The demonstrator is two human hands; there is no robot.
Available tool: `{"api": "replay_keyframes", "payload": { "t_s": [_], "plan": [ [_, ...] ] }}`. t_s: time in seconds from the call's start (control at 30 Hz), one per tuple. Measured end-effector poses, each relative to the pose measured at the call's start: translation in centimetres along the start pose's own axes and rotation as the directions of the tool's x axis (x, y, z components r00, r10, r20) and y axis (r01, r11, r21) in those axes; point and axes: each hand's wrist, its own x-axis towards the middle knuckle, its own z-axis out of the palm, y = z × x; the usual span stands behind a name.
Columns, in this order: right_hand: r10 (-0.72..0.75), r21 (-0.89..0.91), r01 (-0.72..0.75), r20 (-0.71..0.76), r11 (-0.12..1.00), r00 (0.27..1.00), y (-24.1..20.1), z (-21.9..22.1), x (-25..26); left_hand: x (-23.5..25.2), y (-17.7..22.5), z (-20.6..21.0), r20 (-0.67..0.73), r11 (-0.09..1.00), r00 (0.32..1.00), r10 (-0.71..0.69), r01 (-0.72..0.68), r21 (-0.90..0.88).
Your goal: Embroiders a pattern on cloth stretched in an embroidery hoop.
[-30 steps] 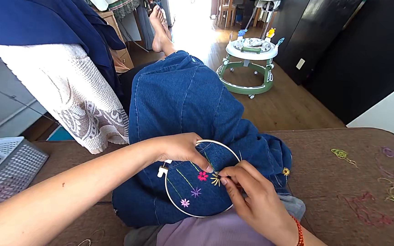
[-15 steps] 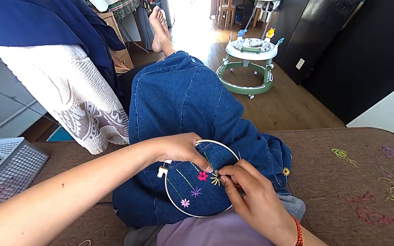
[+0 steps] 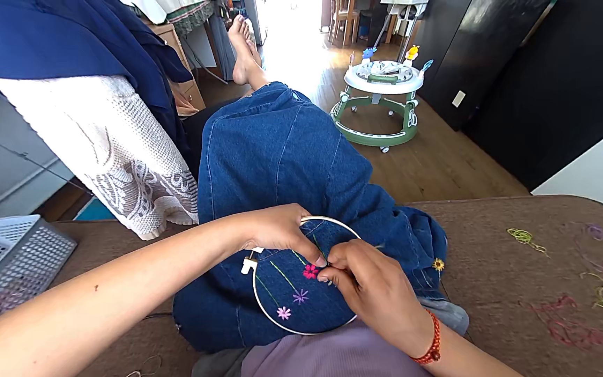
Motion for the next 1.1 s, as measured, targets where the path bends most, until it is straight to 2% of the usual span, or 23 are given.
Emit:
{"api": "replay_keyframes", "payload": {
  "t_s": [0.1, 0.17, 0.23, 0.27, 0.33, 0.37, 0.4, 0.47, 0.53, 0.63, 0.7, 0.77, 0.87, 0.97, 1.03, 1.1],
  "plan": [
    [0.094, 0.259, -0.067, -0.094, 0.964, 0.991, 1.0, -1.6, 0.9, -0.5, 0.2, 0.1, 0.020, 1.000, 1.000, 0.016, -0.016, -0.027],
    [0.175, 0.443, -0.094, -0.146, 0.892, 0.974, 2.1, -3.3, 2.1, -1.1, 0.5, 0.3, 0.017, 0.996, 0.998, 0.066, -0.067, 0.055],
    [0.243, 0.662, -0.161, -0.032, 0.732, 0.970, 3.5, -4.0, 3.4, -1.8, 1.2, 0.9, 0.008, 0.961, 0.989, 0.147, -0.145, 0.236],
    [0.240, 0.776, -0.233, 0.108, 0.586, 0.965, 4.2, -3.8, 3.8, -2.3, 1.7, 1.3, -0.003, 0.922, 0.983, 0.186, -0.173, 0.345],
    [0.081, 0.856, -0.421, 0.417, 0.301, 0.905, 5.3, -2.5, 4.2, -3.0, 2.5, 2.3, -0.025, 0.806, 0.955, 0.297, -0.237, 0.542],
    [-0.034, 0.833, -0.498, 0.520, 0.241, 0.854, 5.6, -1.7, 4.3, -3.3, 2.7, 2.7, -0.024, 0.743, 0.933, 0.359, -0.270, 0.612],
    [-0.169, 0.805, -0.554, 0.588, 0.211, 0.791, 5.9, -0.9, 4.3, -3.4, 2.8, 2.9, -0.016, 0.691, 0.914, 0.405, -0.295, 0.660],
    [-0.385, 0.780, -0.598, 0.618, 0.185, 0.686, 6.6, 0.2, 4.3, -3.4, 2.9, 2.8, 0.006, 0.656, 0.907, 0.421, -0.310, 0.688],
    [-0.439, 0.778, -0.601, 0.612, 0.186, 0.657, 7.0, 0.6, 4.1, -3.0, 2.6, 2.2, 0.020, 0.677, 0.915, 0.403, -0.313, 0.666],
    [-0.445, 0.794, -0.568, 0.598, 0.217, 0.667, 7.2, 0.8, 3.9, -2.3, 2.2, 1.5, 0.045, 0.698, 0.920, 0.389, -0.326, 0.638],
    [-0.404, 0.785, -0.587, 0.612, 0.201, 0.680, 7.0, 0.9, 3.7, -2.0, 2.2, 1.2, 0.049, 0.708, 0.924, 0.378, -0.323, 0.629],
    [-0.329, 0.750, -0.650, 0.649, 0.125, 0.686, 6.7, 0.9, 3.3, -1.7, 2.1, 0.9, 0.044, 0.723, 0.928, 0.369, -0.317, 0.613],
    [-0.142, 0.687, -0.726, 0.720, 0.012, 0.679, 6.3, 0.9, 2.6, -1.4, 1.9, 0.3, 0.033, 0.783, 0.943, 0.330, -0.293, 0.548],
    [0.057, 0.679, -0.721, 0.732, -0.135, 0.679, 5.8, 1.0, 1.8, -0.9, 1.5, -0.4, 0.021, 0.837, 0.960, 0.278, -0.253, 0.485],
    [0.163, 0.686, -0.696, 0.727, -0.210, 0.667, 5.3, 1.2, 1.6, -0.6, 1.3, -0.7, 0.005, 0.869, 0.973, 0.230, -0.207, 0.449],
    [0.309, 0.680, -0.693, 0.730, -0.240, 0.610, 4.5, 1.0, 2.0, -0.4, 1.0, -0.9, 0.036, 0.905, 0.978, 0.207, -0.205, 0.372]
  ]
}}
